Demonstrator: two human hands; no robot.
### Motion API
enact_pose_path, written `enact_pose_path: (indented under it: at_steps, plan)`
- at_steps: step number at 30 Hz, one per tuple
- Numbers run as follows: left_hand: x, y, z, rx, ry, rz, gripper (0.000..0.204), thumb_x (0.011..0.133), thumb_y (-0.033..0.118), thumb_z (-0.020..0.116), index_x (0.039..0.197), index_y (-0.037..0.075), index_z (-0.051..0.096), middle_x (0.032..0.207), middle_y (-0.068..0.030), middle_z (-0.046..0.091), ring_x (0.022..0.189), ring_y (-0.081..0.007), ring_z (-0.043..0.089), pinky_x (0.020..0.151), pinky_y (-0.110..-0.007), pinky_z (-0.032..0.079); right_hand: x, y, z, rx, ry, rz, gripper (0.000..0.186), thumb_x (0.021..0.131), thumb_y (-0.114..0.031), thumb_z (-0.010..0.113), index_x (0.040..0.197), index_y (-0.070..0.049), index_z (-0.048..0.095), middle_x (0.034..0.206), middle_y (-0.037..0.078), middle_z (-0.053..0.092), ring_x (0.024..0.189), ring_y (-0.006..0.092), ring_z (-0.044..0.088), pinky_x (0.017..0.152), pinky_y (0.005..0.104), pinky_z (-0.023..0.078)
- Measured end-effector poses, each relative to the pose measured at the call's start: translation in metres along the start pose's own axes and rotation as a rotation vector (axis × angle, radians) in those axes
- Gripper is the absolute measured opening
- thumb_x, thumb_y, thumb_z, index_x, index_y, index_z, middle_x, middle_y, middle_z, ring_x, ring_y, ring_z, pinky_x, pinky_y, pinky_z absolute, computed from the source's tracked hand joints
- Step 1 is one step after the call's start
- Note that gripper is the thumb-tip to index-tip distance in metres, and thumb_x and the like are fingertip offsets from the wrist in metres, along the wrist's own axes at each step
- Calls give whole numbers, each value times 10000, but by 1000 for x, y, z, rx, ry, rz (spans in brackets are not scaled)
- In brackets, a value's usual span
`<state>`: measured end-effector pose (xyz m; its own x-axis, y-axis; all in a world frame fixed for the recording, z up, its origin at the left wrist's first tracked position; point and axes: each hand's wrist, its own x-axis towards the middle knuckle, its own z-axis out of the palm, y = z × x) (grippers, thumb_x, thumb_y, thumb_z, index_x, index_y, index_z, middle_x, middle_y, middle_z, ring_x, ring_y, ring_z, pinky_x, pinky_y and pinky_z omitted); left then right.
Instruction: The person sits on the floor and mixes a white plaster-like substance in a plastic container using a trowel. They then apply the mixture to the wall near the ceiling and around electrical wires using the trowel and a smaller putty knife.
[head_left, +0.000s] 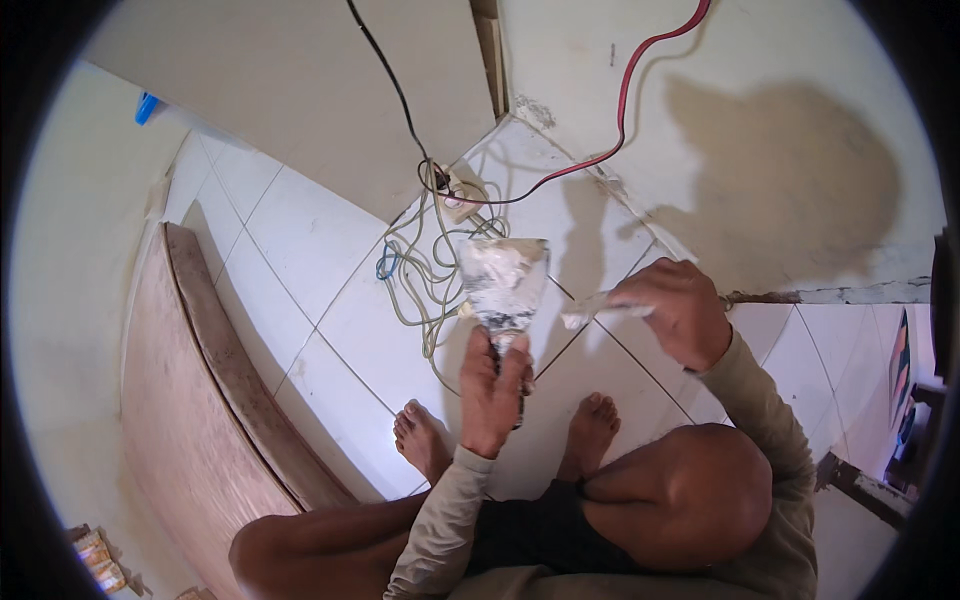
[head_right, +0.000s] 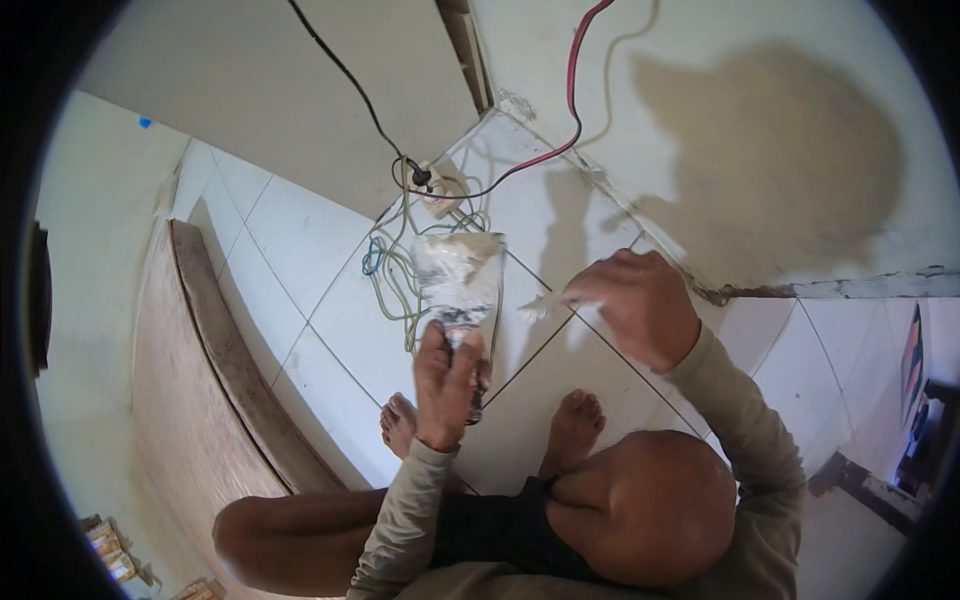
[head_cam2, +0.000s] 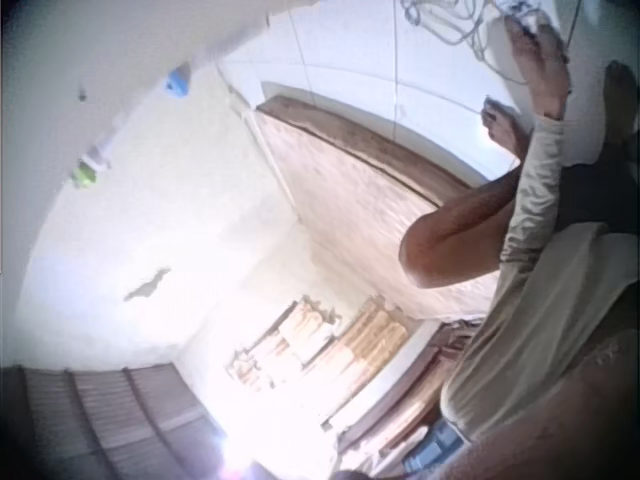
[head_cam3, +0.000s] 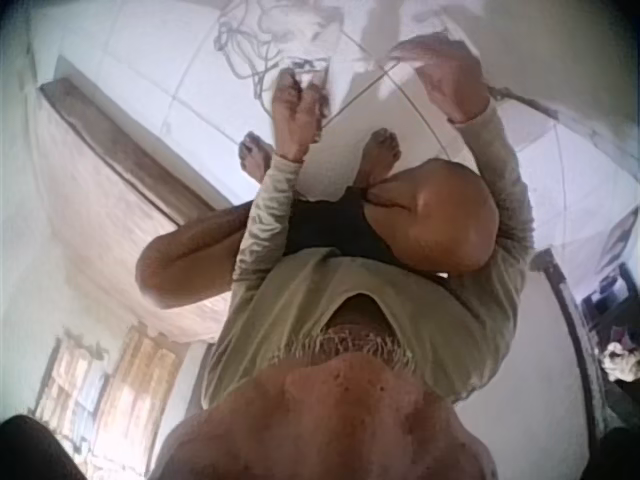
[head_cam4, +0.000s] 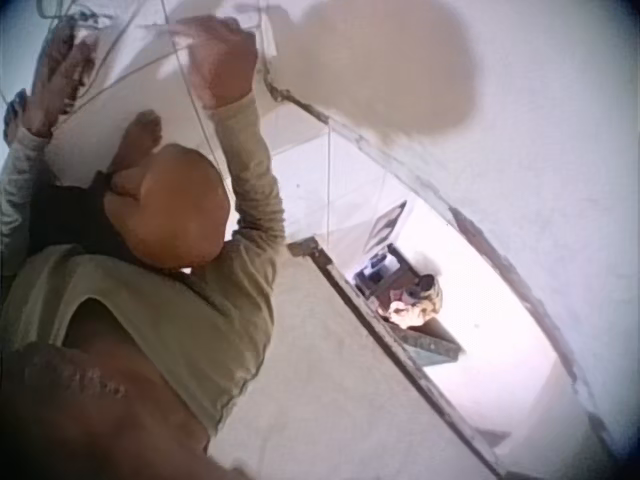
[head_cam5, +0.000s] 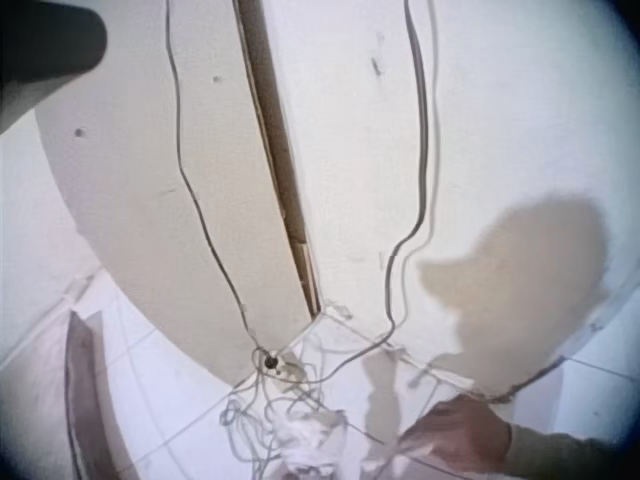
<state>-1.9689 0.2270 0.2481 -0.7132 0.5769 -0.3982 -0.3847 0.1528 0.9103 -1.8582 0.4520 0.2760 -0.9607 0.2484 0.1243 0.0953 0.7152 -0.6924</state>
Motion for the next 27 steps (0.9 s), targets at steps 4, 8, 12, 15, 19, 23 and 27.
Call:
enact_pose_path:
  at_steps: [4, 8, 12, 15, 19, 23, 27]
  plan:
    - [-2, 23, -7, 46, 45, 71, 148, 935, 162, 565, 982, 41, 493, 769, -22, 537, 580, -84, 474, 517, -232, 407, -30, 61, 25, 913, 258, 674, 220, 858, -114, 613, 1072, -68, 638, 983, 72, 670, 886, 192, 654, 759, 402, 540]
    - [-13, 10, -18, -24, 92, 95, 138, 937, 169, 557, 947, 51, 488, 756, -33, 541, 561, -91, 478, 486, -234, 399, -27, 93, 82, 1542, 469, 787, 368, 855, -118, 629, 1202, -64, 519, 1111, 89, 618, 977, 236, 625, 845, 463, 523]
    - [-19, 1, -25, 83, 149, 44, 155, 932, 187, 573, 914, 66, 478, 729, -34, 555, 524, -98, 516, 411, -199, 353, 0, 130, 136, 1777, 624, 815, 362, 856, -120, 621, 1191, -70, 493, 1141, 92, 587, 1049, 241, 576, 898, 473, 485]
    - [-23, 5, -28, 142, 171, -28, 160, 942, 173, 560, 910, 53, 458, 704, -35, 537, 544, -92, 498, 486, -210, 365, 28, 147, 147, 1742, 698, 750, 339, 862, -111, 610, 1179, -65, 501, 1144, 97, 581, 1054, 243, 564, 909, 444, 476]
    - [-22, 2, -32, 130, 185, -22, 166, 939, 173, 566, 902, 56, 453, 705, -35, 547, 531, -89, 499, 471, -203, 352, 59, 173, 155, 1845, 770, 748, 285, 859, -80, 608, 1129, -46, 524, 1123, 113, 579, 1005, 246, 585, 874, 428, 514]
    - [-21, -2, -35, 96, 187, 10, 160, 937, 172, 571, 907, 60, 462, 705, -32, 553, 535, -91, 506, 468, -205, 351, 75, 193, 156, 1937, 852, 820, 233, 839, -25, 619, 1060, -23, 546, 1055, 133, 586, 935, 244, 610, 811, 397, 568]
    - [-20, -5, -36, 53, 208, 54, 154, 936, 176, 577, 910, 63, 475, 708, -26, 556, 538, -91, 510, 462, -208, 342, 86, 202, 157, 2044, 956, 854, 211, 828, 13, 621, 1026, 6, 548, 993, 145, 591, 909, 250, 620, 777, 379, 595]
